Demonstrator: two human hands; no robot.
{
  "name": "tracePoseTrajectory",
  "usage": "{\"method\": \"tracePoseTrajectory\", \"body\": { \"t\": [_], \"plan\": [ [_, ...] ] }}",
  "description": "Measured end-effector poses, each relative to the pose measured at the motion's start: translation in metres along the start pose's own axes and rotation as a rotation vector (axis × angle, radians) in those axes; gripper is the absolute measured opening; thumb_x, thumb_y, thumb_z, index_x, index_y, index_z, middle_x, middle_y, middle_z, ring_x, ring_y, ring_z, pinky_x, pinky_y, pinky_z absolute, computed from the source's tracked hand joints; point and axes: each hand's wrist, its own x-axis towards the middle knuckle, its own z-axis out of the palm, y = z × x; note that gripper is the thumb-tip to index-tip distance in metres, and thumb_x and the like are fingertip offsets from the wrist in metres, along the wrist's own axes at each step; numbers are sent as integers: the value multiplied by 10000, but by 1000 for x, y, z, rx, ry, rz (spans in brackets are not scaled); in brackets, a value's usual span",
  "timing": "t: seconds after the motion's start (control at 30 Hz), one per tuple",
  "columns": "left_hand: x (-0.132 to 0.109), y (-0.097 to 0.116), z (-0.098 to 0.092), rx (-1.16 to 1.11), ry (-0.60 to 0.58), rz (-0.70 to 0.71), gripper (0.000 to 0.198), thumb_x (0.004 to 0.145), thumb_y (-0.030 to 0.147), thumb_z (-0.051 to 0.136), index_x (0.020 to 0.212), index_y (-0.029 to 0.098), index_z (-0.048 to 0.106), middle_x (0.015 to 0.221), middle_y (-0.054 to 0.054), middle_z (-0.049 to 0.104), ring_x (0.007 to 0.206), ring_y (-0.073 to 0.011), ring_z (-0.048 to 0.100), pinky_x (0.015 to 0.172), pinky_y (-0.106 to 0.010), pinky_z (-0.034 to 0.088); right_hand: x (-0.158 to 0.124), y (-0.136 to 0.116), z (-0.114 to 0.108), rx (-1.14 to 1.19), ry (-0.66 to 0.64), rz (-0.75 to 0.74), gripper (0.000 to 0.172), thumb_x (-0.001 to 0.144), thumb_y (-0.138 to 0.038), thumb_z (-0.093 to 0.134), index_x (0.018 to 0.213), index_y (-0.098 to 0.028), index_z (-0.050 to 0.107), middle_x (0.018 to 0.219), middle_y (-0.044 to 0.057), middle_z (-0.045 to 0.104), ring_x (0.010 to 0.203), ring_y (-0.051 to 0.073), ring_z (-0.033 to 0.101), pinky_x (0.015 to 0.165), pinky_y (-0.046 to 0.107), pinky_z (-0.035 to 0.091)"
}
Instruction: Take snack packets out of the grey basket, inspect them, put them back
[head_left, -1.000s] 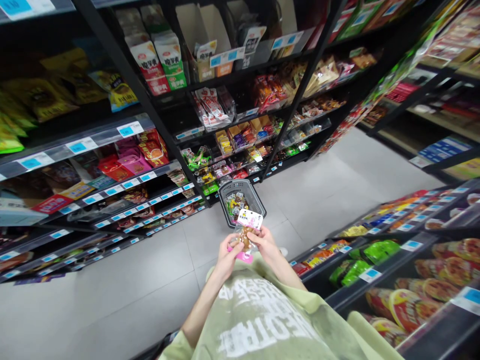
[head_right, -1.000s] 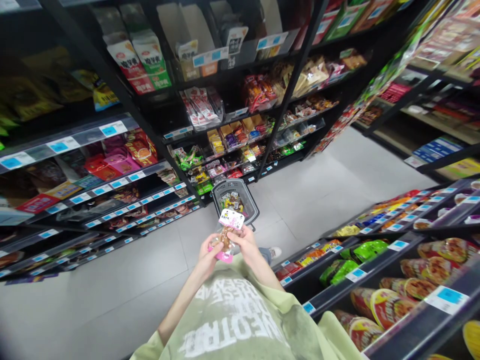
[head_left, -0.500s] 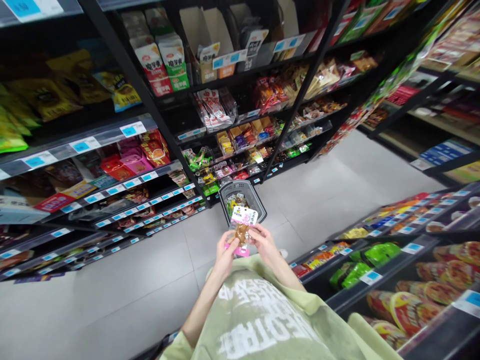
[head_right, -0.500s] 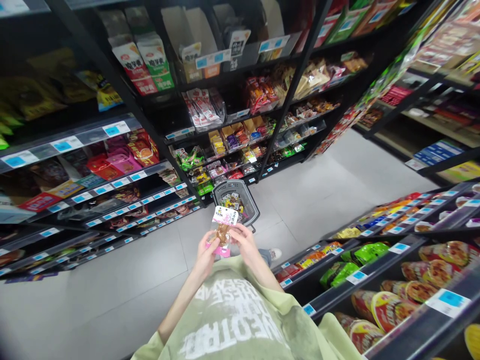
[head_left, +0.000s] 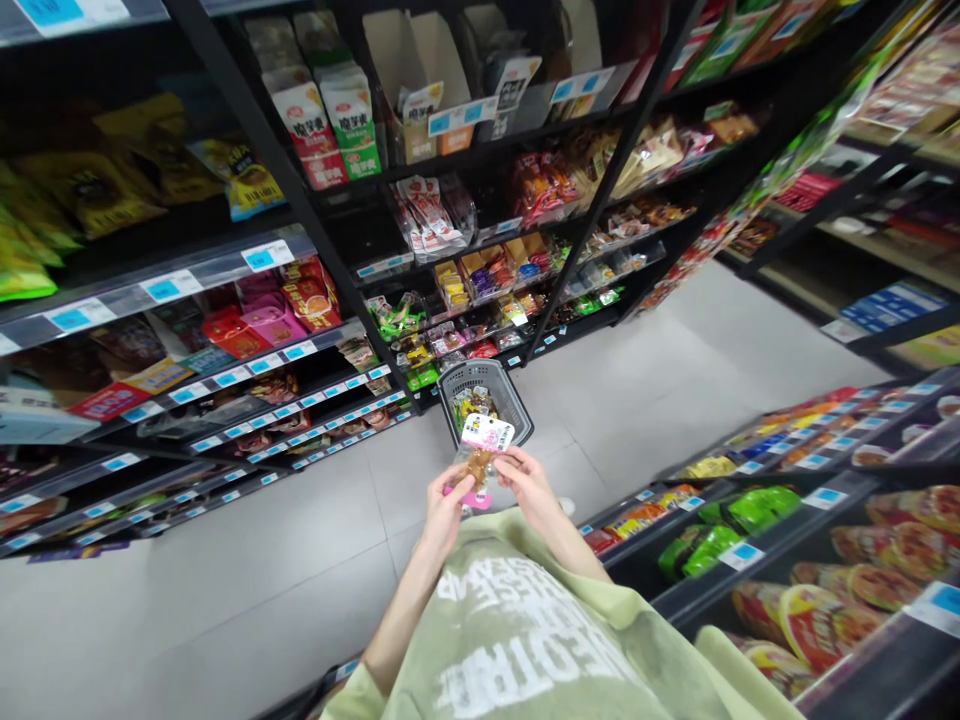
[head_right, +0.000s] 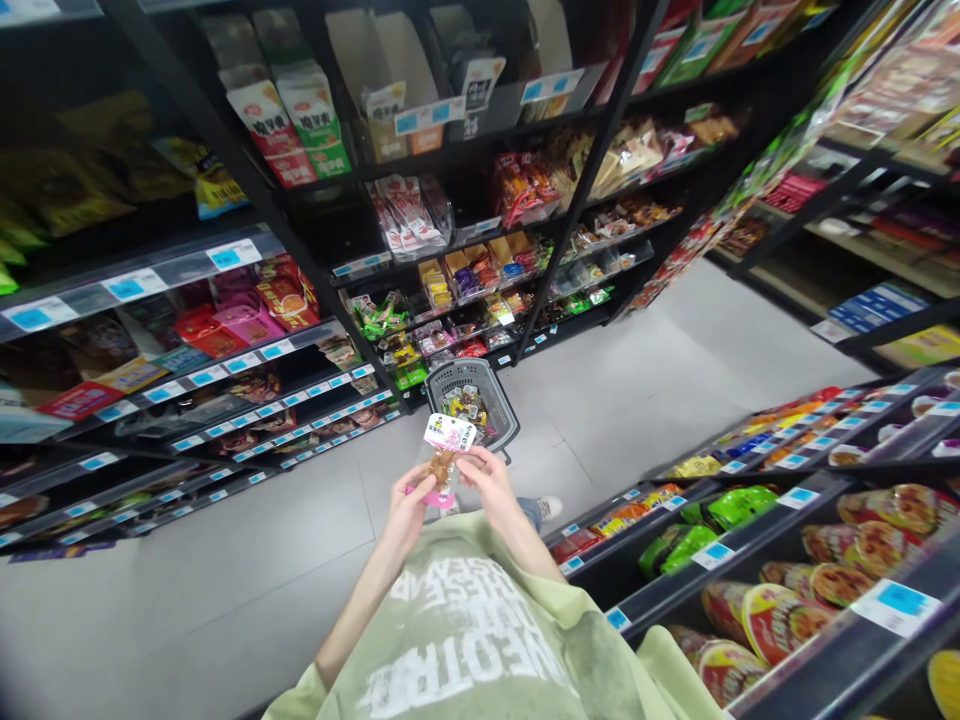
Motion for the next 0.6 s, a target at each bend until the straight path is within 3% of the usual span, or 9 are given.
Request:
{"method": "tracePoseTrajectory", "body": {
  "t": [0.43, 0.6],
  "plan": [
    [3, -5, -5, 4, 27, 32, 329, 663, 316, 868, 904, 178, 692, 852, -15, 725, 767, -143, 678, 726, -240, 523, 1, 1, -1, -23, -6, 52, 368, 644, -425, 885, 916, -233, 728, 877, 41, 755, 611, 134, 561, 607, 298, 428],
    [4, -2, -4, -16, 61, 30, 366, 652, 307, 876, 941, 175, 695, 871, -11, 725, 776, -135, 678, 729, -229, 518, 1, 4, -3, -76, -50, 42, 392, 632, -400, 896, 948, -234, 734, 925, 60, 763, 715, 176, 634, 601, 297, 440]
  ]
}}
